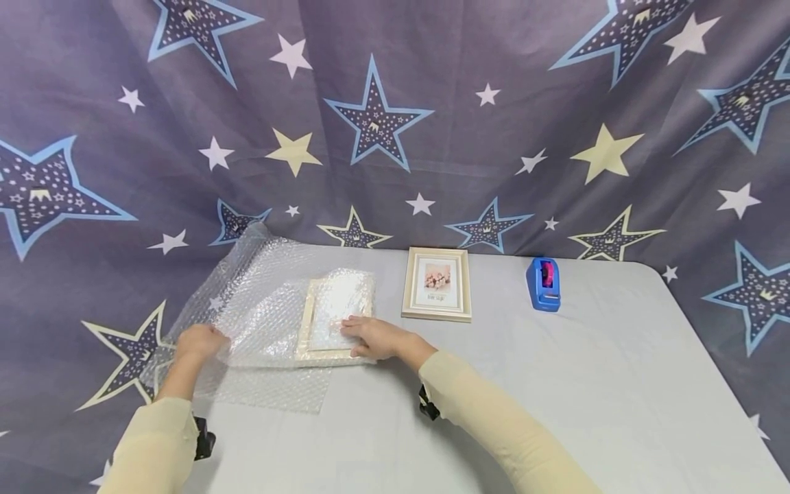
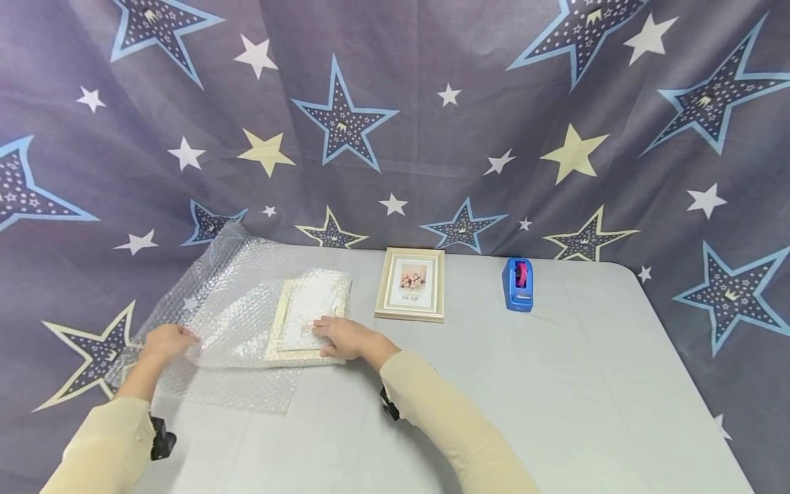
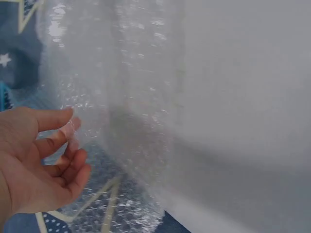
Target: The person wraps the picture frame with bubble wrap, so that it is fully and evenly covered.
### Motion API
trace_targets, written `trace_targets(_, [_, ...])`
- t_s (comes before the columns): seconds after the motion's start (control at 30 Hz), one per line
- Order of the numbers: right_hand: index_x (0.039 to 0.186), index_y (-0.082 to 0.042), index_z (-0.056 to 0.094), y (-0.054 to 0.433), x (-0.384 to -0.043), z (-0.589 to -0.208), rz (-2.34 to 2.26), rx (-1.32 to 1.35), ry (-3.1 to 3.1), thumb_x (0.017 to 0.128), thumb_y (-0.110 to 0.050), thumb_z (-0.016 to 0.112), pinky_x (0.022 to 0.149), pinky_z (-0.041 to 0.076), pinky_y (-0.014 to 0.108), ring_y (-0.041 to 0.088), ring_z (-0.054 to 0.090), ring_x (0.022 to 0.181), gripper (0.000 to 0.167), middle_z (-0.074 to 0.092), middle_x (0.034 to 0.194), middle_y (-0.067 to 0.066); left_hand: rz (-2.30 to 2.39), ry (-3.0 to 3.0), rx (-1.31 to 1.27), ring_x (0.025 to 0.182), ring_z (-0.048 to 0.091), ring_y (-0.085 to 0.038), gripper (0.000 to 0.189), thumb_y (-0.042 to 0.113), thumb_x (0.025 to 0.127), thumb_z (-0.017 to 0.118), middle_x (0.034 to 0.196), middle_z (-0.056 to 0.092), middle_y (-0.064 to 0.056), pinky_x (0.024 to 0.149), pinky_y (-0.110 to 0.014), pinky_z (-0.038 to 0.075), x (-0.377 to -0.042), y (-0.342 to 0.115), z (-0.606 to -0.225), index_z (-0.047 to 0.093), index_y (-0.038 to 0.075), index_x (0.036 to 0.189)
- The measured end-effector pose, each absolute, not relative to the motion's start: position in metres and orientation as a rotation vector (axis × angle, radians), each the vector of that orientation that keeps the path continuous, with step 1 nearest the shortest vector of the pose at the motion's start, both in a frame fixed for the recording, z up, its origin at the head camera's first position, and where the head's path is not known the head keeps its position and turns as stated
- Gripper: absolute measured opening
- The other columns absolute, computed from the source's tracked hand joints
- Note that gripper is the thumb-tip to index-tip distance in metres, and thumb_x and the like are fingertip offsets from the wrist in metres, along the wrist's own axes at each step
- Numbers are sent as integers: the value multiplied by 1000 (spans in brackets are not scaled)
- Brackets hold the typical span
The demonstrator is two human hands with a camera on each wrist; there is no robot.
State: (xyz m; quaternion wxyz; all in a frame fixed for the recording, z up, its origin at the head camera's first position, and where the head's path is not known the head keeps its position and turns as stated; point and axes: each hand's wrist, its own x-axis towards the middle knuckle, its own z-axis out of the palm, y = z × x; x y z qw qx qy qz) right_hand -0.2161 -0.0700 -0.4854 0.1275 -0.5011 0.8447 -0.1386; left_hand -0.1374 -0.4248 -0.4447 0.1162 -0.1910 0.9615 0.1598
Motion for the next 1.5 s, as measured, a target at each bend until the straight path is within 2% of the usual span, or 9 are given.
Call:
trace_targets(0.13, [142, -3, 44, -69, -215, -485, -416, -1471, 2454, 94, -26, 61, 123, 25, 35, 26, 33, 146, 56, 39, 154, 11, 598, 2848, -483, 91, 62, -47, 43, 25, 88, 57, 97, 65, -33, 82, -51, 54, -137, -424, -436, 61, -16, 103])
trace_targets(0.27, [141, -2, 45, -69, -215, -485, -429, -1486, 2452, 94, -24, 61, 123, 25, 36, 28, 33, 145, 55, 39, 153, 12, 995, 2681, -482, 72, 70, -16, 42, 18, 93, 56, 79, 74, -12, 70, -31, 60, -135, -423, -428, 57, -20, 111])
trace_targets(0.47, [141, -3, 46, -70, -216, -487, -420, -1490, 2457, 94, -25, 61, 123, 26, 36, 27, 34, 145, 55, 40, 153, 12, 1418, 2482, -438, 72, 66, 4, 45, 13, 93, 60, 80, 72, 12, 73, -17, 59, -129, -415, -413, 50, -21, 122])
trace_targets(0.73, [141, -3, 46, -69, -217, -489, -411, -1485, 2460, 94, -25, 61, 123, 25, 35, 27, 33, 145, 54, 40, 153, 11, 1669, 2369, -509, 75, 65, 6, 19, 24, 95, 60, 75, 68, 22, 74, -13, 57, -131, -391, -389, 67, 11, 107])
trace_targets(0.87, [142, -5, 45, -69, -217, -490, -403, -1474, 2456, 94, -26, 61, 124, 24, 33, 25, 33, 146, 55, 39, 154, 9, 1653, 2438, -495, 74, 64, 6, 35, 23, 96, 57, 76, 68, 21, 77, -18, 59, -133, -363, -376, 61, -1, 122])
trace_targets(0.97, [142, -6, 45, -69, -218, -490, -403, -1474, 2458, 94, -27, 60, 124, 24, 33, 24, 32, 146, 55, 39, 154, 9, 1517, 2571, -435, 80, 66, 3, 45, 22, 98, 53, 86, 74, 6, 85, -29, 60, -136, -339, -367, 53, -13, 127])
trace_targets(1.17, [143, -6, 44, -69, -219, -490, -414, -1469, 2445, 95, -27, 60, 124, 23, 33, 24, 31, 147, 55, 37, 155, 8, 1170, 2798, -293, 106, 61, -38, 38, 18, 99, 47, 118, 61, -32, 97, -51, 51, -147, -295, -363, 58, -13, 116])
trace_targets(1.3, [143, -6, 45, -68, -220, -490, -429, -1465, 2444, 94, -27, 60, 124, 23, 32, 24, 32, 146, 55, 38, 154, 8, 1014, 2882, -127, 98, 59, -39, 30, 17, 100, 46, 105, 63, -29, 88, -50, 50, -156, -273, -374, 59, -9, 107])
trace_targets(1.5, [142, -5, 45, -67, -220, -489, -441, -1470, 2440, 94, -28, 61, 124, 24, 34, 24, 33, 146, 56, 39, 154, 9, 977, 2859, 40, 65, 46, -19, 21, 17, 100, 44, 70, 49, -6, 56, -27, 41, -167, -244, -401, 54, 0, 92])
